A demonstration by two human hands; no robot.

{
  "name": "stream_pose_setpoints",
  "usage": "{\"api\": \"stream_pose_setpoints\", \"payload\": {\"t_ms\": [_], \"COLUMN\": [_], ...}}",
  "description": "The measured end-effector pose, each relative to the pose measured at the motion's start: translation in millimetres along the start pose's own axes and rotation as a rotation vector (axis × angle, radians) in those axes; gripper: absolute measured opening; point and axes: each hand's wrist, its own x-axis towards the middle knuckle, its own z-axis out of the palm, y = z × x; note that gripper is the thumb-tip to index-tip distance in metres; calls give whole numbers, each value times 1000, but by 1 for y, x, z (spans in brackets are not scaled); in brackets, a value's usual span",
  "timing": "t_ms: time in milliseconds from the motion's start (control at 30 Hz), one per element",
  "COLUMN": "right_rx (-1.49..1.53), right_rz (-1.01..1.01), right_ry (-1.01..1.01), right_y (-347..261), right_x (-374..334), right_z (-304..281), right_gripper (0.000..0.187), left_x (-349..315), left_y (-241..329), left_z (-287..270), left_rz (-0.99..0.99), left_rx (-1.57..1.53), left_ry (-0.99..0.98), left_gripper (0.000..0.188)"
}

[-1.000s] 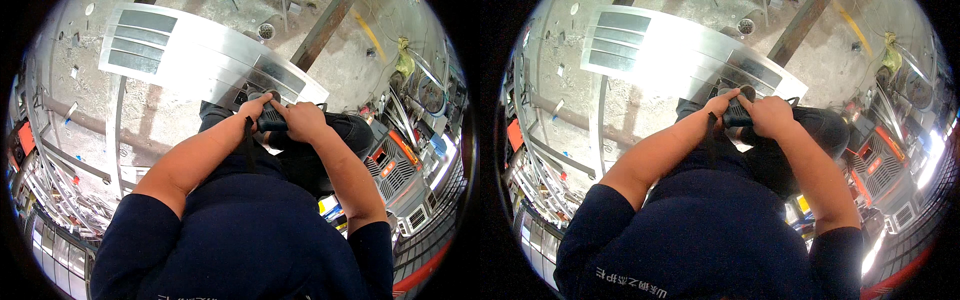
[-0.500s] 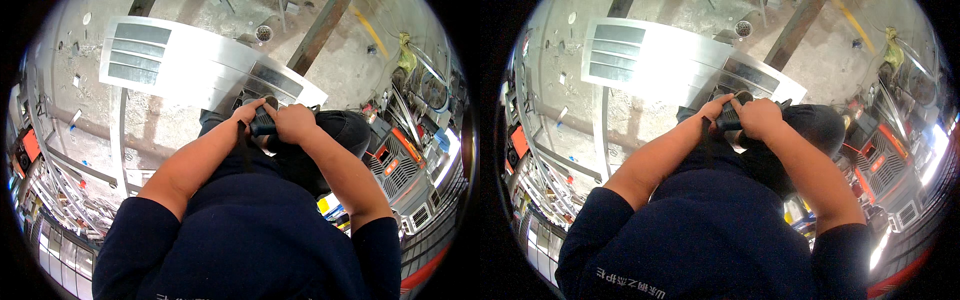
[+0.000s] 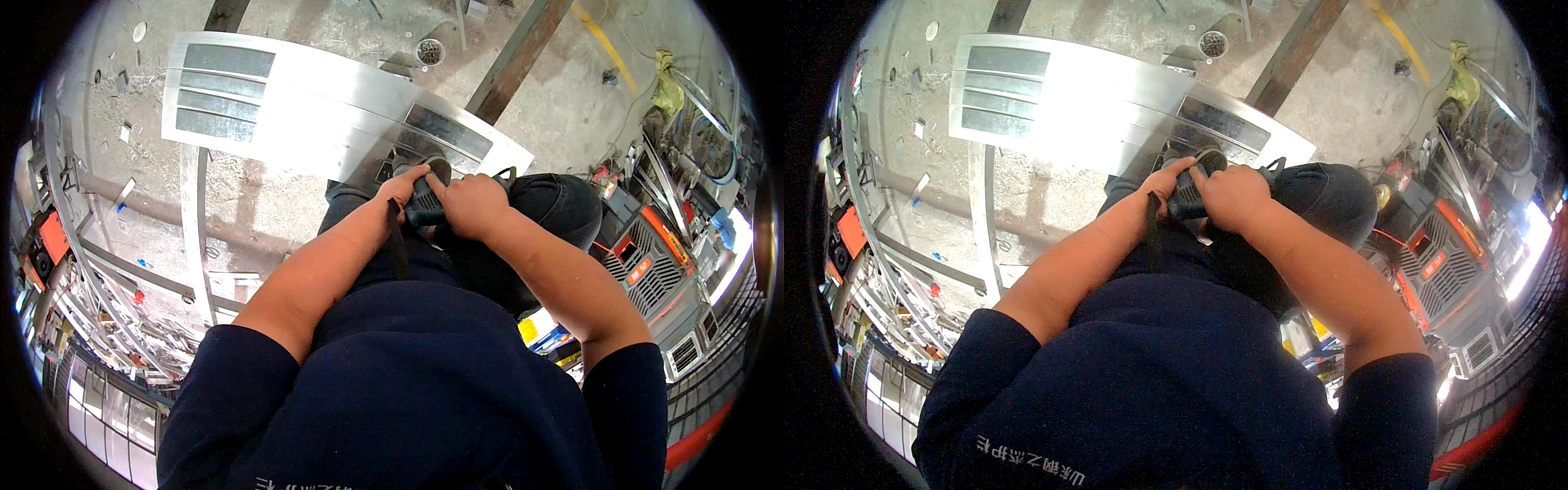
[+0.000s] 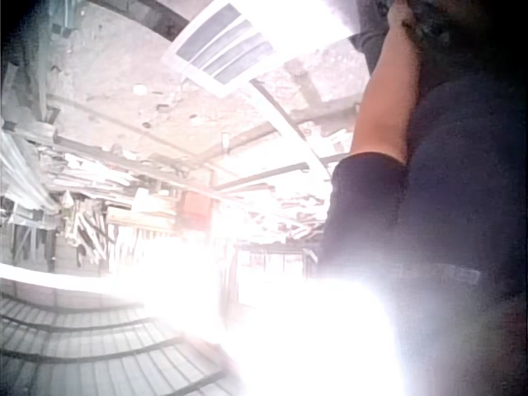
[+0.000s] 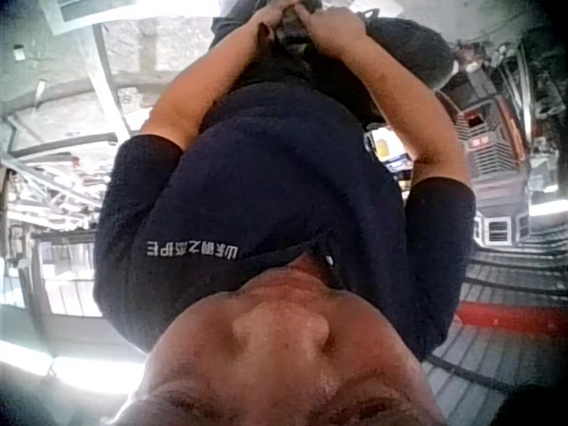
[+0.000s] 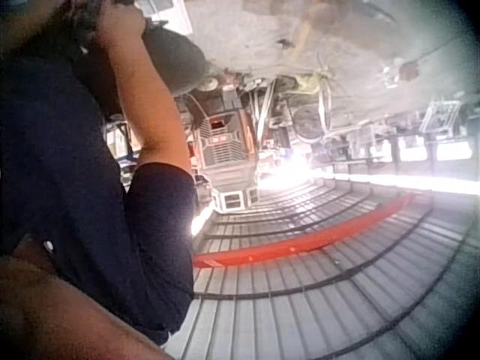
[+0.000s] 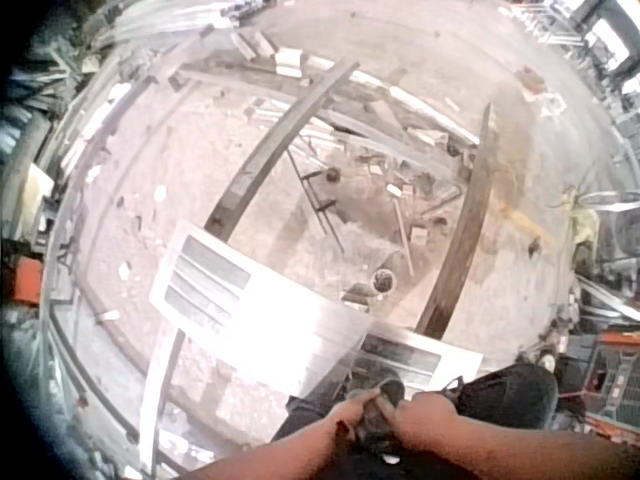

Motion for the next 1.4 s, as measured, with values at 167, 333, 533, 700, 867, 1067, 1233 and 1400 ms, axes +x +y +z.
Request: {"api": "stream_pose_setpoints", "payload": {"t_ms": [167, 333, 533, 700, 867, 1067, 1233, 1400], "right_rx": [10, -14, -3, -12, -21, -16, -22, -17], "right_rz": [-18, -11, 1, -1, 6, 11, 3, 0], "right_ry": [37, 32, -3, 5, -29, -28, 0, -33], "right_y": [0, -2, -5, -7, -9, -10, -10, -13], "right_x": [2, 3, 1, 3, 4, 4, 5, 0], "right_z": [3, -1, -12, -9, -10, -9, -10, -24], "right_gripper": [75, 63, 62, 64, 68, 72, 68, 52], "left_x": [4, 0, 0, 10, 5, 5, 5, 0], "left_y": [1, -1, 2, 1, 1, 1, 3, 4], "left_z": [-6, 0, -2, -13, -8, -12, -11, -6], "left_rz": [-15, 29, 4, 25, 6, -10, 42, 31], "left_rx": [-9, -84, -58, -54, -42, -42, 26, 20], "left_ry": [-28, 12, -23, -54, 3, -62, -25, 34], "left_gripper": [37, 35, 34, 34, 33, 34, 35, 36]}}
